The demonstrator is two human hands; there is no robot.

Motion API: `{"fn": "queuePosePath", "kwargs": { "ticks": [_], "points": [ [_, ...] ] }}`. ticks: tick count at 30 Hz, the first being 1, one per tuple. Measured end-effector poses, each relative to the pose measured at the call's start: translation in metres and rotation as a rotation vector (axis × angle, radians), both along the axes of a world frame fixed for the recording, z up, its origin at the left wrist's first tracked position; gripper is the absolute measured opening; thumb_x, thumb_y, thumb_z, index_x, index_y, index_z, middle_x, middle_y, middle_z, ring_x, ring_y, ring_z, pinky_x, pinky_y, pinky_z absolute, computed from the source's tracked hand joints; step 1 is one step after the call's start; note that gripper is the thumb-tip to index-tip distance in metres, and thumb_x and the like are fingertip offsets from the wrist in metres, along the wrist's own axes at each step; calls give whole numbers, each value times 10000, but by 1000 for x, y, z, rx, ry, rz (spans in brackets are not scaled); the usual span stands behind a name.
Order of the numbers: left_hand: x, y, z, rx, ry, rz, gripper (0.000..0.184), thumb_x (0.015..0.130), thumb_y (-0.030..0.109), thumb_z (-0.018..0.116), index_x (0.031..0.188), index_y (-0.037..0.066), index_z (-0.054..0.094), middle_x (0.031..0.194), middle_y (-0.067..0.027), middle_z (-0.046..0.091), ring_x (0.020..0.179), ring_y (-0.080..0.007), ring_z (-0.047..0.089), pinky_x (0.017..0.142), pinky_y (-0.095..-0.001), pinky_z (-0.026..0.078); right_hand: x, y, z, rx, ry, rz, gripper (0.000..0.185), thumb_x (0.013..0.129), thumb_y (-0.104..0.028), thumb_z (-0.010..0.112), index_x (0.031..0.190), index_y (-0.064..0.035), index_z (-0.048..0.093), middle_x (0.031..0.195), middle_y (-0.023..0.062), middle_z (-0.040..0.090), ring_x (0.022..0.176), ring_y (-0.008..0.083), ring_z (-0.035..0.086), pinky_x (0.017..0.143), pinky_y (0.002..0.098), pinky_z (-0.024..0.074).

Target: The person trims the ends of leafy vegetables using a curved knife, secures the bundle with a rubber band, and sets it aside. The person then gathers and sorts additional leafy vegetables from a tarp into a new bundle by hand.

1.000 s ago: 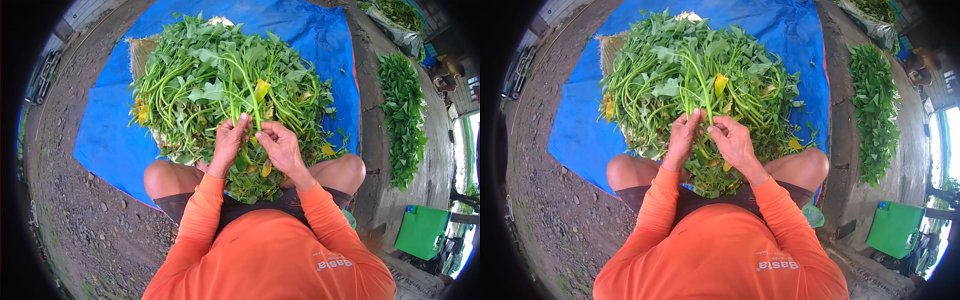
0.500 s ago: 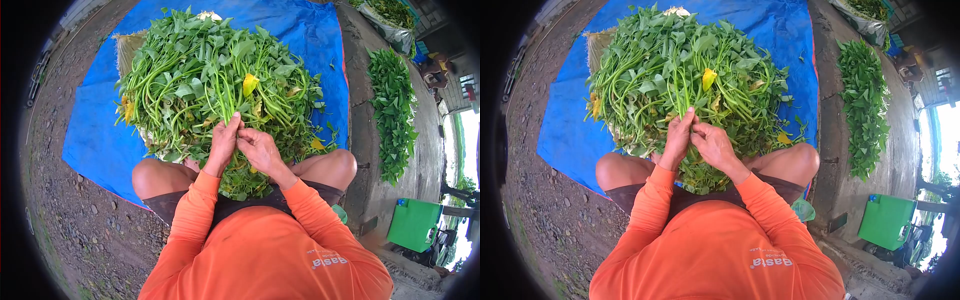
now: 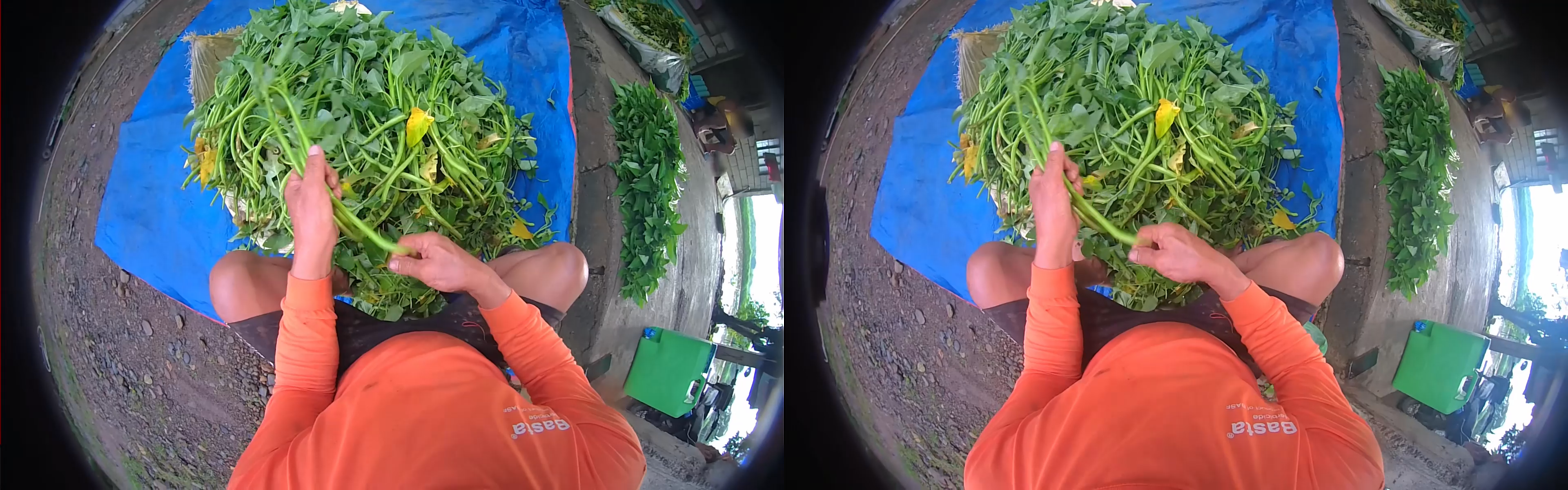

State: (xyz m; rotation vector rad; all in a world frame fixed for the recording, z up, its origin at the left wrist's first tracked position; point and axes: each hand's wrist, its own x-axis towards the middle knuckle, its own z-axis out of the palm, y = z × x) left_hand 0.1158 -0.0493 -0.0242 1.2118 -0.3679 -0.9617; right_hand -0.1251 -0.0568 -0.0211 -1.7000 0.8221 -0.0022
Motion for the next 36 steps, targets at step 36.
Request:
{"fn": "queuePosePath", "kwargs": {
  "ticks": [36],
  "points": [
    [4, 3, 16, 37, -90, -210, 366, 1077, 381, 672, 845, 104, 617, 719, 18, 586, 619, -77, 516, 582, -261, 426, -91, -52, 76, 494, -538, -489, 317, 1062, -168, 692, 1311, 25, 656, 1010, 84, 728, 860, 166, 716, 725, 322, 609]
  ]
}}
